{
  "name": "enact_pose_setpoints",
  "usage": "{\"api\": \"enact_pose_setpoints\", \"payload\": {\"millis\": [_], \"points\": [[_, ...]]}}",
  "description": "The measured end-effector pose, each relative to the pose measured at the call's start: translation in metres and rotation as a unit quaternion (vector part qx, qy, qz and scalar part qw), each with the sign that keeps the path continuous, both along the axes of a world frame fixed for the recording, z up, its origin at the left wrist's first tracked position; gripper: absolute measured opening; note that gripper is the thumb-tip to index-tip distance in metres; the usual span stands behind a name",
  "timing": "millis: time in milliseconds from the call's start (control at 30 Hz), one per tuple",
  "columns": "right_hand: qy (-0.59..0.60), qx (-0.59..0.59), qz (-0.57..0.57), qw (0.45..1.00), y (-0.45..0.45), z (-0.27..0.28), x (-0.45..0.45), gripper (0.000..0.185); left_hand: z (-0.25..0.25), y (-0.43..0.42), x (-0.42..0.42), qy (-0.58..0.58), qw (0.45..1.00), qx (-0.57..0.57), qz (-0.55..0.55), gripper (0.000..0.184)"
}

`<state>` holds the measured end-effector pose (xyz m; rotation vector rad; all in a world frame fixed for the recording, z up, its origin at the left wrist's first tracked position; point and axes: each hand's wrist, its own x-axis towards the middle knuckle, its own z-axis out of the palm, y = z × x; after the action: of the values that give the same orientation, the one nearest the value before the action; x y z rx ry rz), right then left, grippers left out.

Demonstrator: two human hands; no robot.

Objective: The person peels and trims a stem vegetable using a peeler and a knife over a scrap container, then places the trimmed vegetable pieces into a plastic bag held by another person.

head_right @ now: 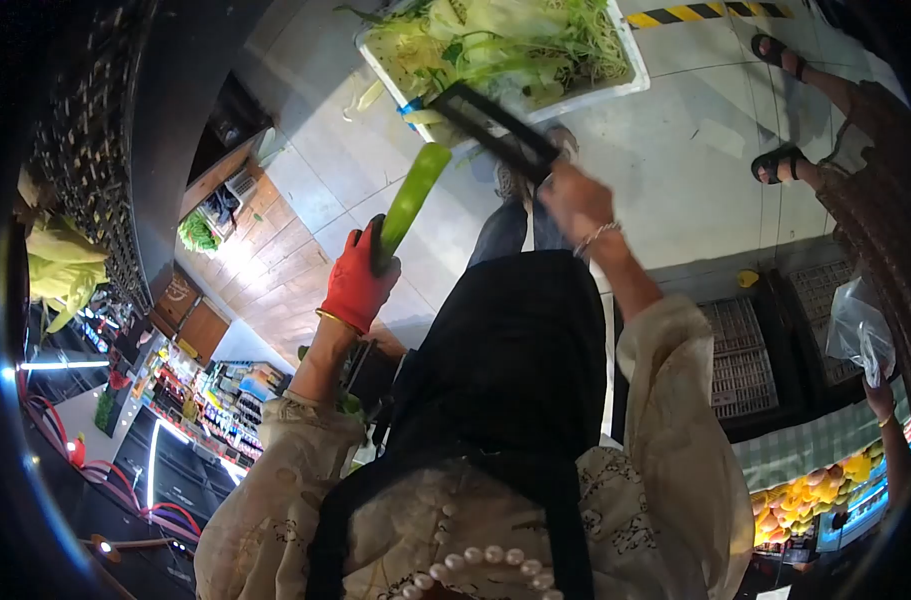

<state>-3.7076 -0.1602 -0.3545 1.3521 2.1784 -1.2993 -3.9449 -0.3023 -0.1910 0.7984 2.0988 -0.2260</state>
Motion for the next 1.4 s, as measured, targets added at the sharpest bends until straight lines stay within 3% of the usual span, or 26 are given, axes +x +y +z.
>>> {"api": "enact_pose_setpoints", "payload": {"millis": [33, 100, 233, 333, 400, 433, 467, 567, 633, 700, 733, 867, 900, 933, 967, 1033, 1133, 1233, 1300, 1367, 1400], "points": [[0.011, -0.051, 0.014, 0.999, -0.001, 0.029, -0.009, 0.029, -0.008, -0.001, -0.002, -0.013, 0.999, 0.043, 0.020, 0.056], [0.161, 0.046, 0.044, 0.985, -0.026, 0.047, -0.018, 0.017, -0.019, -0.011, -0.003, -0.037, 0.990, 0.117, 0.064, 0.048], [0.171, 0.050, 0.120, 0.977, -0.038, 0.071, -0.039, 0.015, -0.010, 0.003, -0.003, -0.148, 0.956, 0.003, 0.253, 0.043], [0.176, 0.078, 0.114, 0.975, -0.032, 0.013, -0.029, 0.011, 0.000, 0.003, -0.001, -0.198, 0.925, 0.010, 0.325, 0.046], [-0.006, 0.099, 0.096, 0.990, -0.009, -0.021, -0.023, 0.015, 0.005, -0.004, -0.004, -0.205, 0.927, -0.018, 0.314, 0.049], [0.009, 0.166, 0.059, 0.984, 0.003, -0.042, -0.010, 0.016, 0.008, -0.008, -0.006, -0.209, 0.928, -0.034, 0.307, 0.051], [0.008, 0.139, 0.018, 0.990, 0.018, -0.041, -0.004, 0.020, 0.011, -0.009, -0.007, -0.206, 0.927, -0.055, 0.310, 0.052], [0.047, 0.099, 0.019, 0.994, 0.006, -0.017, -0.003, 0.024, 0.009, -0.011, -0.012, -0.294, 0.859, -0.058, 0.415, 0.061], [0.105, -0.008, 0.029, 0.994, -0.008, 0.023, -0.013, 0.019, 0.010, -0.008, -0.007, -0.357, 0.800, -0.003, 0.482, 0.039], [0.216, 0.037, 0.003, 0.976, -0.034, 0.039, -0.025, 0.016, 0.016, -0.012, -0.005, -0.406, 0.743, 0.012, 0.532, 0.027], [0.200, 0.029, 0.039, 0.978, -0.040, 0.050, -0.031, 0.013, 0.018, -0.014, -0.007, -0.428, 0.719, 0.001, 0.548, 0.025], [0.184, 0.028, 0.134, 0.973, -0.035, 0.051, -0.043, 0.007, 0.036, -0.011, -0.002, -0.438, 0.716, 0.001, 0.543, 0.027], [0.237, 0.061, 0.037, 0.969, -0.030, 0.029, -0.038, 0.017, 0.039, -0.014, -0.001, -0.441, 0.713, -0.002, 0.545, 0.028], [0.217, 0.087, 0.014, 0.972, -0.031, -0.008, -0.030, 0.016, 0.043, -0.017, -0.001, -0.445, 0.710, -0.006, 0.546, 0.028], [0.065, 0.038, 0.016, 0.997, -0.014, -0.024, -0.031, 0.017, 0.047, -0.020, -0.001, -0.448, 0.706, -0.009, 0.548, 0.029], [0.064, 0.053, -0.037, 0.996, -0.003, -0.035, -0.019, 0.018, 0.047, -0.021, -0.001, -0.466, 0.682, 0.009, 0.563, 0.029], [0.201, 0.018, -0.013, 0.979, -0.023, 0.020, -0.029, 0.019, 0.039, -0.021, -0.002, -0.494, 0.650, -0.012, 0.577, 0.030], [0.216, 0.019, 0.100, 0.971, -0.038, 0.049, -0.041, 0.008, 0.040, -0.013, 0.009, -0.465, 0.629, 0.053, 0.621, 0.029], [0.187, 0.051, 0.071, 0.979, -0.028, 0.018, -0.035, 0.009, 0.043, -0.023, 0.005, -0.477, 0.640, 0.027, 0.602, 0.029], [0.016, 0.007, 0.084, 0.996, -0.004, -0.020, -0.036, 0.015, 0.042, -0.039, 0.002, -0.488, 0.643, 0.022, 0.590, 0.038], [0.035, 0.010, 0.050, 0.998, 0.000, -0.023, -0.030, 0.017, 0.041, -0.035, 0.002, -0.488, 0.628, 0.036, 0.605, 0.044]]}}
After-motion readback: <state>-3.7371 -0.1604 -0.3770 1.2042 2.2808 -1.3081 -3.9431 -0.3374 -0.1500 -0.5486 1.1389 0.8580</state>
